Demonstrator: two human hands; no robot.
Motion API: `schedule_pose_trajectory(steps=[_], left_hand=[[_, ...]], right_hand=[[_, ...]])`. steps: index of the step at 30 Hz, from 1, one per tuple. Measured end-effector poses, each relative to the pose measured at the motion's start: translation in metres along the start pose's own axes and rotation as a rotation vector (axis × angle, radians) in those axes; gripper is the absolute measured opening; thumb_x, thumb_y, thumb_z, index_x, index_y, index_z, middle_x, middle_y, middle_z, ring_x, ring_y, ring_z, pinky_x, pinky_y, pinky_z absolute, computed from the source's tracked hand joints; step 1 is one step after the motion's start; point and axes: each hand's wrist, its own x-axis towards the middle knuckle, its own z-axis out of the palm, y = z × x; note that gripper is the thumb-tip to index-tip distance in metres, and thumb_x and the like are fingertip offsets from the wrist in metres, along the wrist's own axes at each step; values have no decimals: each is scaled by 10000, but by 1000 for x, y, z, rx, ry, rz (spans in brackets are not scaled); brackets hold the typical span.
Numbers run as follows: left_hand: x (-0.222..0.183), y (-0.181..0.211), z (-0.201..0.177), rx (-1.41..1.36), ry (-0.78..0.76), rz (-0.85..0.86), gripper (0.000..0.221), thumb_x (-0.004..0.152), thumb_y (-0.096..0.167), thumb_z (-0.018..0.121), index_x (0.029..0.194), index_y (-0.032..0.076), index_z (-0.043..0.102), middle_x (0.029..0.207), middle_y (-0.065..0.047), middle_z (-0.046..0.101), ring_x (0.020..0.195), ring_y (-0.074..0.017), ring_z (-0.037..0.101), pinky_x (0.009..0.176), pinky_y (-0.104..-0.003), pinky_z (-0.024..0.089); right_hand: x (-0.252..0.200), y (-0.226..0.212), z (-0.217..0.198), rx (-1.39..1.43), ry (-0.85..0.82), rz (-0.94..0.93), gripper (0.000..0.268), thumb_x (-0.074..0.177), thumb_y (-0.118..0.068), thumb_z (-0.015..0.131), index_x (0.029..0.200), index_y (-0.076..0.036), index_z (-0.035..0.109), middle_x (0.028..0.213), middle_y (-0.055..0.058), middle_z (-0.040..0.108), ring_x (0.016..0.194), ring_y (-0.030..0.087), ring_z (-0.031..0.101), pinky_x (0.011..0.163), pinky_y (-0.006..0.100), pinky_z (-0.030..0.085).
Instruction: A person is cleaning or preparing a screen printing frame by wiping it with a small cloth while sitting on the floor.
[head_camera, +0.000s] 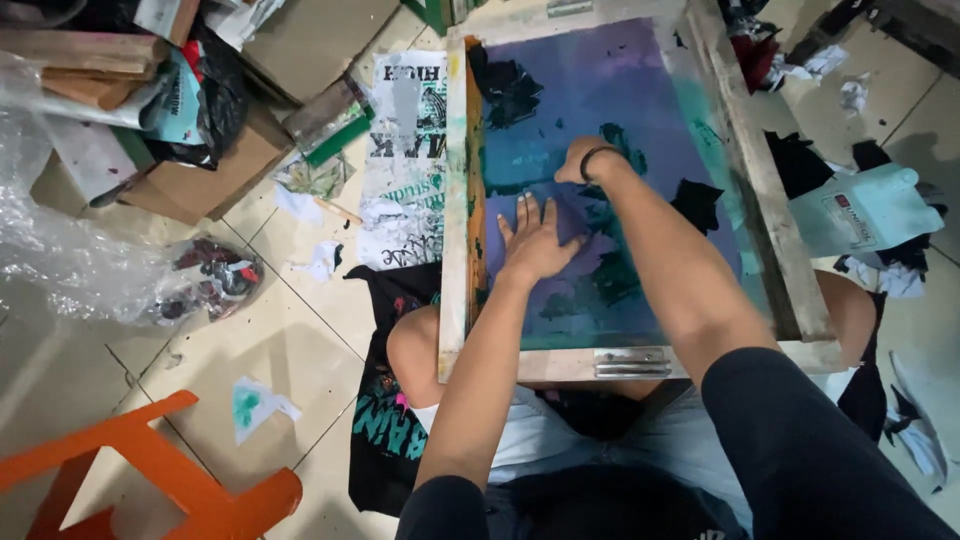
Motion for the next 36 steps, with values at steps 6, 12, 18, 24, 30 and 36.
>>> schedule_pose_trajectory(steps=[6, 12, 18, 24, 30, 36], left_hand=[[0, 0, -2, -5, -29, -19, 825, 1028, 547, 429, 1649, 78, 155, 1712, -248, 38, 1600, -327, -54, 1219, -663, -118], [5, -3, 1, -29, -24, -16, 846, 1021, 583, 418, 1650, 82, 156, 1717, -238, 34, 1603, -321, -46, 1218, -656, -120], [2, -2, -2, -18, -42, -8, 848, 1016, 559, 430, 1649, 73, 143, 1714, -251, 17, 1598, -334, -65, 1214, -664, -122], [2, -2, -2, -42, -40, -8, 859, 1010, 569, 422, 1652, 73, 139, 1714, -251, 16, 1597, -343, -64, 1212, -668, -135], [0, 0, -5, -32, -55, -11, 838, 1022, 547, 426, 1652, 75, 139, 1712, -256, 16, 1597, -339, -70, 1207, -681, -116], [2, -1, -3, -37, -51, -14, 843, 1018, 542, 444, 1651, 75, 140, 1712, -258, 11, 1598, -340, -63, 1211, -678, -114]], right_hand=[[-31, 0, -19, 152, -28, 32, 429, 952, -371, 670, 949, 51, 746, 892, 222, 731, 736, 295, 710, 544, 423, 609], [-52, -12, -30, 215, -74, 62, 516, 927, -414, 715, 1009, 96, 734, 967, 237, 733, 868, 316, 741, 654, 426, 674], [-36, -14, -19, 49, -73, 60, 495, 886, -402, 701, 1093, 46, 742, 1033, 220, 731, 902, 340, 737, 634, 457, 678], [-62, -23, -31, 205, -69, 103, 419, 951, -312, 667, 1046, 90, 735, 977, 243, 728, 848, 329, 728, 638, 438, 661], [-32, -8, -13, 74, -75, 61, 440, 920, -337, 649, 1086, 58, 750, 956, 220, 719, 817, 331, 715, 569, 483, 612], [39, 24, 26, 23, -13, 70, 389, 920, -297, 593, 1040, 37, 751, 895, 195, 711, 764, 298, 695, 536, 415, 581]])
